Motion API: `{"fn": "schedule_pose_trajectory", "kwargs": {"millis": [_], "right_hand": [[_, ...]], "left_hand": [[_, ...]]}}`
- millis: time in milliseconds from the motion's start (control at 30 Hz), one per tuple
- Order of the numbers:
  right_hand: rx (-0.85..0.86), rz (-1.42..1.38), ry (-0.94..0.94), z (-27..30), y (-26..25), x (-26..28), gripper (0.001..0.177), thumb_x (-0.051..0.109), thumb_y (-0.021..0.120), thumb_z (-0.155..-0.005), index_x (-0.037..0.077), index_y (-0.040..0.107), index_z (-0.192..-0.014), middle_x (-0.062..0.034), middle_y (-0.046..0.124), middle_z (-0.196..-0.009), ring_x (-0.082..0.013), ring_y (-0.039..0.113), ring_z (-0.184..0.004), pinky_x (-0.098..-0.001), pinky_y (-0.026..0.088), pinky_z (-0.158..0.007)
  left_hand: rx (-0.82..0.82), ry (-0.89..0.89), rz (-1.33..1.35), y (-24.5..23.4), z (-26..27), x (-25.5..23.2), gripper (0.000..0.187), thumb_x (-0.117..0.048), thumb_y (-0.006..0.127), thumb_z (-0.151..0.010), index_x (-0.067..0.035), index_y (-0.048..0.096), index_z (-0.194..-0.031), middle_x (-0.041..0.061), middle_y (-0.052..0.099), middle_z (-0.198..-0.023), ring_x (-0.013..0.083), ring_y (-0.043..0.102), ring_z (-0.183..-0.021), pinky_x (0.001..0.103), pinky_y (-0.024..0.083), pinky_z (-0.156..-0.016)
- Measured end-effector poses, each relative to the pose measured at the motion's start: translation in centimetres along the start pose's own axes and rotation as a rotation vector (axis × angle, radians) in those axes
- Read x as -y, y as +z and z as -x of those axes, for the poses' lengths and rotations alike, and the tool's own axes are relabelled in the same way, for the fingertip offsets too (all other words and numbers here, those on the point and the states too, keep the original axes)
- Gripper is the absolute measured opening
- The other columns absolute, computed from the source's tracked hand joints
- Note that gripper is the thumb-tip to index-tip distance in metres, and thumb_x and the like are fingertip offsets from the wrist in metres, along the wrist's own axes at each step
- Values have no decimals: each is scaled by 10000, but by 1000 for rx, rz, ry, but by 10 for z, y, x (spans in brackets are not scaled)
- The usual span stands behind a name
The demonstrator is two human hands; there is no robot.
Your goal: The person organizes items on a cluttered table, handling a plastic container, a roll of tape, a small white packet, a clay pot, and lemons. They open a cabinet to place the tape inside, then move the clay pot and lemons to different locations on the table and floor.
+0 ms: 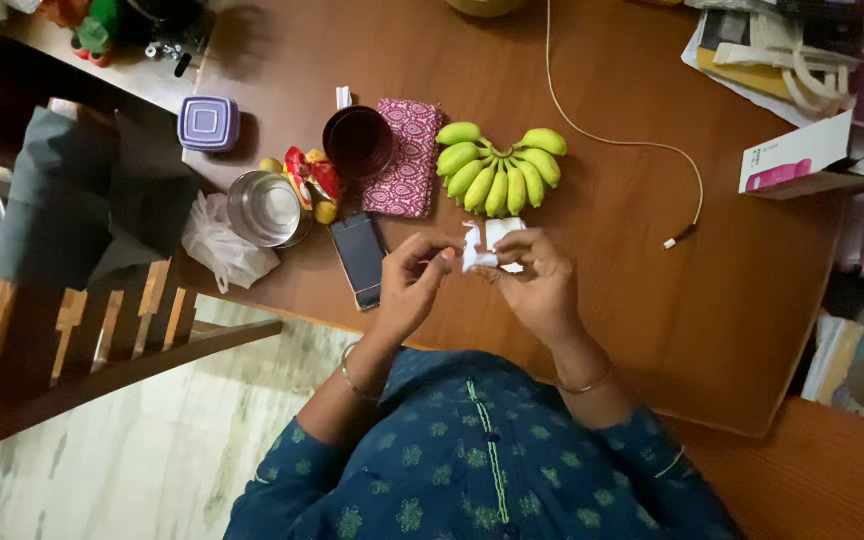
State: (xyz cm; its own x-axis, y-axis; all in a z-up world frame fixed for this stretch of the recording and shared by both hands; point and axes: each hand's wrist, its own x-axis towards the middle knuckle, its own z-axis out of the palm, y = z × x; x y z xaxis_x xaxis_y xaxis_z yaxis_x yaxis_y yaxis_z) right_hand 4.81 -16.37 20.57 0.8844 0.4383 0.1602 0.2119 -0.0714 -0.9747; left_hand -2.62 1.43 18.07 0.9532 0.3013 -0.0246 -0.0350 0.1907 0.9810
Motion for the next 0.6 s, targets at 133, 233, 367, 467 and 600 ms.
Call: {"fn": "schedule_pose_trajectory", "kwargs": {"millis": [133,233,367,467,600], "right_hand": [[13,242,-234,-3,-7,11,312,-17,864,-806,37,622,-997,-38,737,-910,-100,745,-862,-270,616,-730],[5,42,-72,-9,-3,15,258,-12,852,-834,57,654,-985,-48,739,-921,-135,736,-857,-281,641,-678],[100,408,-464,-15,-9,24,241,-38,815,-795,64,718,-991,-86,703,-909,-270,701,-862,-377,575,-778],[137,373,-418,-15,-6,32,220,-14,804,-814,58,752,-1015,-80,689,-917,-275,684,-879,-382,558,-789],[144,356,-459,-17,-6,35,204,13,806,-826,34,751,-1021,-92,679,-961,-269,667,-914,-383,550,-809]], "left_hand": [[54,-100,115,7,-6,-10,338,-217,639,-1017,-26,655,-1294,-35,655,-1187,100,670,-1017,250,599,-800],[112,-273,248,6,-15,-5,438,-225,643,-1008,-35,603,-1401,28,684,-1248,142,685,-1073,289,616,-863],[186,-356,346,4,-14,7,483,-206,626,-1057,-21,570,-1500,134,678,-1355,150,662,-1138,269,546,-891],[165,-277,437,7,-20,11,494,-168,616,-1029,-28,517,-1492,140,657,-1363,193,680,-1187,294,581,-918],[185,-260,636,7,-27,10,529,-218,573,-1066,-23,447,-1541,189,640,-1374,226,674,-1174,294,581,-867]]}}
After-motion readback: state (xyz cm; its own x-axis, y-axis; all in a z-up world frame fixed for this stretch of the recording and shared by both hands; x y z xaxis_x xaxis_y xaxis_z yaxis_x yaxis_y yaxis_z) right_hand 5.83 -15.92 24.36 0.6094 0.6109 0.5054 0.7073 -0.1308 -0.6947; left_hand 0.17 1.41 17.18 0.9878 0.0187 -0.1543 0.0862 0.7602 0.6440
